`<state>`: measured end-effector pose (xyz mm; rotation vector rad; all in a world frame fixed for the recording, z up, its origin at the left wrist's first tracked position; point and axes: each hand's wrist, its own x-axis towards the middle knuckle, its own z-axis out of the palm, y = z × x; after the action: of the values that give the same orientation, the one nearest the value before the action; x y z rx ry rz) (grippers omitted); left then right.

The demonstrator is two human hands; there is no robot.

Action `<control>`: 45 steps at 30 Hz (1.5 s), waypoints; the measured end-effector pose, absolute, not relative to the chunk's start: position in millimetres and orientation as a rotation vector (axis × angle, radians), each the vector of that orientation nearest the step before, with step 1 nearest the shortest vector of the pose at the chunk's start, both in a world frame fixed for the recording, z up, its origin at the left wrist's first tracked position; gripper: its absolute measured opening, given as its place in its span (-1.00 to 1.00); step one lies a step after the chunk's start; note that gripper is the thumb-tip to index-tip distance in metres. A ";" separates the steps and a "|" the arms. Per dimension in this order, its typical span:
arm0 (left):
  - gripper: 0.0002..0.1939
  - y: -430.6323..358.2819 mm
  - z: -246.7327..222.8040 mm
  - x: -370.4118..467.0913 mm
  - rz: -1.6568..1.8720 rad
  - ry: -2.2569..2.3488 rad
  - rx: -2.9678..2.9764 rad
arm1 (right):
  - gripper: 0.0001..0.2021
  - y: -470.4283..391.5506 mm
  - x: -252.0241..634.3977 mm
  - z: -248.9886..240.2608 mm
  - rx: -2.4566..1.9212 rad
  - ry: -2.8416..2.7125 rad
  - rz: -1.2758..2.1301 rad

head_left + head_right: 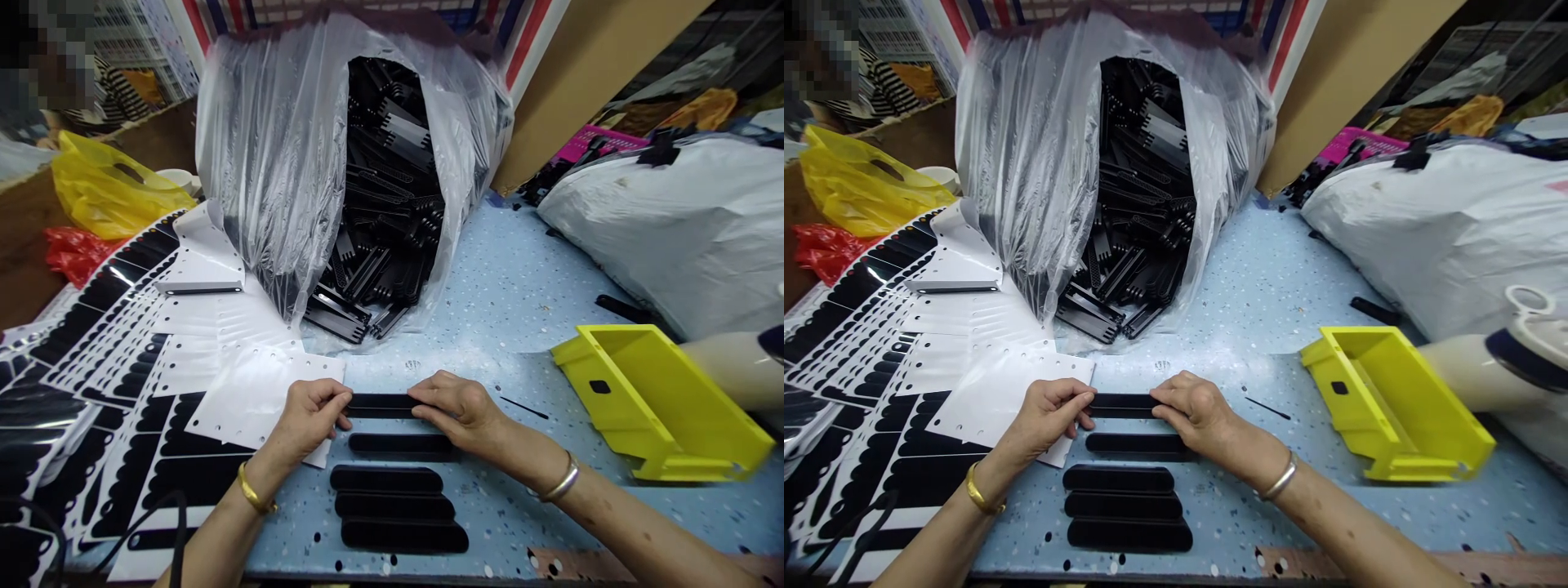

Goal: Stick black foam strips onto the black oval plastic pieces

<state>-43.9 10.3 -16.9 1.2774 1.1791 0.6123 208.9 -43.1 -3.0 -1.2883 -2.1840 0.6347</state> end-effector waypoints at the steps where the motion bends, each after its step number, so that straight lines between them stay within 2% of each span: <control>1: -0.66 10.3 -16.9 -43.9 0.614 1.178 1.280 | -0.75 -43.3 208.6 -2.7 -1.295 -2.188 0.636; 8: -0.64 10.7 -12.9 -43.3 0.599 1.191 1.264 | -0.78 -42.6 213.2 -8.3 -1.308 -2.139 0.616; 14: -0.64 10.2 -15.2 -43.5 0.571 1.197 1.288 | -0.75 -54.9 235.2 12.9 -1.611 -1.669 0.507; 16: -0.63 10.1 -17.2 -45.9 0.561 1.200 1.349 | -0.73 -61.6 235.2 14.6 -1.688 -1.552 0.574; 19: -0.65 7.5 -12.7 -49.6 0.666 1.231 1.635 | -0.62 -66.9 224.2 2.5 -1.732 -1.512 0.808; 23: -0.72 -5.9 4.0 -41.7 0.944 1.015 2.230 | -0.64 -60.7 205.2 -20.4 -1.806 -1.546 0.784; 27: -0.62 -17.2 7.1 -20.6 0.687 0.687 2.606 | -0.73 -52.1 197.5 -27.4 -1.801 -1.626 0.715; 30: -0.63 -17.3 0.2 -14.6 0.477 0.700 2.682 | -0.65 -49.2 196.7 -25.8 -1.816 -1.660 0.653; 39: -0.58 -23.0 0.8 -1.0 0.408 0.714 2.789 | -0.62 -42.8 193.1 -24.0 -1.873 -1.703 0.515; 45: -0.74 -27.9 4.6 -39.6 0.402 0.907 2.623 | -0.65 -61.7 190.9 -17.6 -1.846 -1.768 0.554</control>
<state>-39.6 -27.9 4.6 2.6232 0.9066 0.4017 190.9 -61.7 -17.6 -1.8461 -1.7684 0.5541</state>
